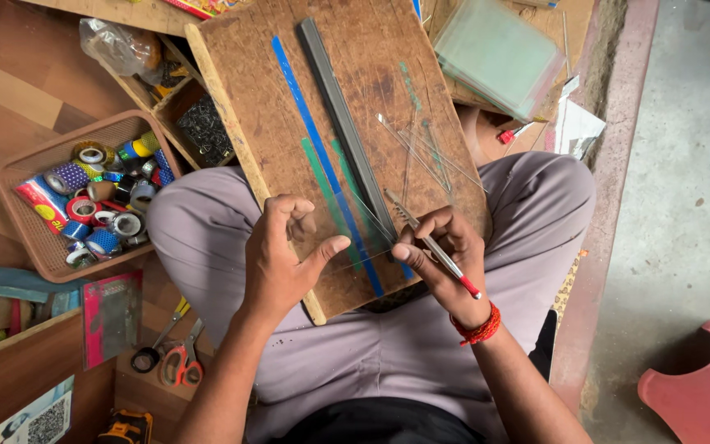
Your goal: The person sits cross-legged on the floor with a wooden board on their lap and cuts clear plastic sheets into strips. They align a metal ruler along the sheet, score it with a utility knife, snap the cut pieces off, and set finished strips aside while reaching for new sheets.
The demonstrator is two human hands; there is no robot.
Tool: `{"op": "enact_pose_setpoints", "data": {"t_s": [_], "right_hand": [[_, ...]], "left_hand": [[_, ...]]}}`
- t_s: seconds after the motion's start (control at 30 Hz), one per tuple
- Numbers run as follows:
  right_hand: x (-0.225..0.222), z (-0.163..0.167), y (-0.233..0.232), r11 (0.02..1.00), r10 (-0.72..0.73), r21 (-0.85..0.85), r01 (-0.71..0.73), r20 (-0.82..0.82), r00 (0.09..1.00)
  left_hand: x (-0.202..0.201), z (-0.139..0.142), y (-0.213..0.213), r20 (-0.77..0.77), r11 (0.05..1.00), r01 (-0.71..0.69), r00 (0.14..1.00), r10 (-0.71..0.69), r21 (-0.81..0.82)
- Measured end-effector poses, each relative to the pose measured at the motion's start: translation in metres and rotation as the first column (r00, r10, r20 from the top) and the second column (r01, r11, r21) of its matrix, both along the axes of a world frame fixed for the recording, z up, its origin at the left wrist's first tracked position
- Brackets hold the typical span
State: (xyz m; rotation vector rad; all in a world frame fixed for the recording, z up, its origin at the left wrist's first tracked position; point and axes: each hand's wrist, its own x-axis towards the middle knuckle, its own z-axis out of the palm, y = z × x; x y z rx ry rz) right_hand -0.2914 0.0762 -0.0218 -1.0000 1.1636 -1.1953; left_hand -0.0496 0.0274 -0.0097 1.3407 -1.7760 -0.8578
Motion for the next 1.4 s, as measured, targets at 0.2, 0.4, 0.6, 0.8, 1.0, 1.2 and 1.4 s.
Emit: {"op": "enact_pose_setpoints", "data": {"t_s": [0.2, 0.4, 0.6, 0.8, 1.0, 1.2, 1.4], "right_hand": [[-0.006, 0.008, -0.01, 0.987, 0.157, -0.046, -0.157, -0.006, 0.988], [-0.006, 0.015, -0.02, 0.992, 0.1, -0.057, -0.117, -0.247, 0.964], [-0.032, 0.035, -0.034, 0.93, -0.062, -0.245, -0.274, -0.839, 0.54], [-0.043, 0.042, -0.016, 0.888, 0.011, -0.144, -0.436, -0.943, 0.332], [-0.083, 0.048, -0.012, 0.937, -0.223, -0.301, -0.177, -0.907, 0.357], [-0.163, 0.028, -0.076, 0.986, -0.088, -0.14, -0.095, -0.903, 0.42], [-0.167, -0.015, -0.125, 0.887, 0.402, 0.358, -0.292, -0.91, 0.104]], "left_hand": [[0.001, -0.001, -0.001, -0.065, 0.999, 0.023, 0.998, -0.02, 0.048], [0.007, -0.006, -0.007, -0.034, 1.0, 0.024, 0.999, -0.024, 0.006], [0.013, -0.012, -0.058, -0.471, 0.972, -0.11, 0.86, 0.199, 0.208], [0.019, -0.034, -0.217, -0.71, 0.862, -0.142, 0.511, 0.485, 0.487], [-0.001, -0.047, -0.337, -0.724, 0.885, -0.19, 0.516, 0.458, 0.424], [-0.044, -0.038, -0.286, -0.085, 0.811, -0.208, 0.977, 0.193, -0.548], [-0.111, -0.005, -0.167, 0.657, 0.484, 0.825, 0.54, -0.526, -0.291]]}}
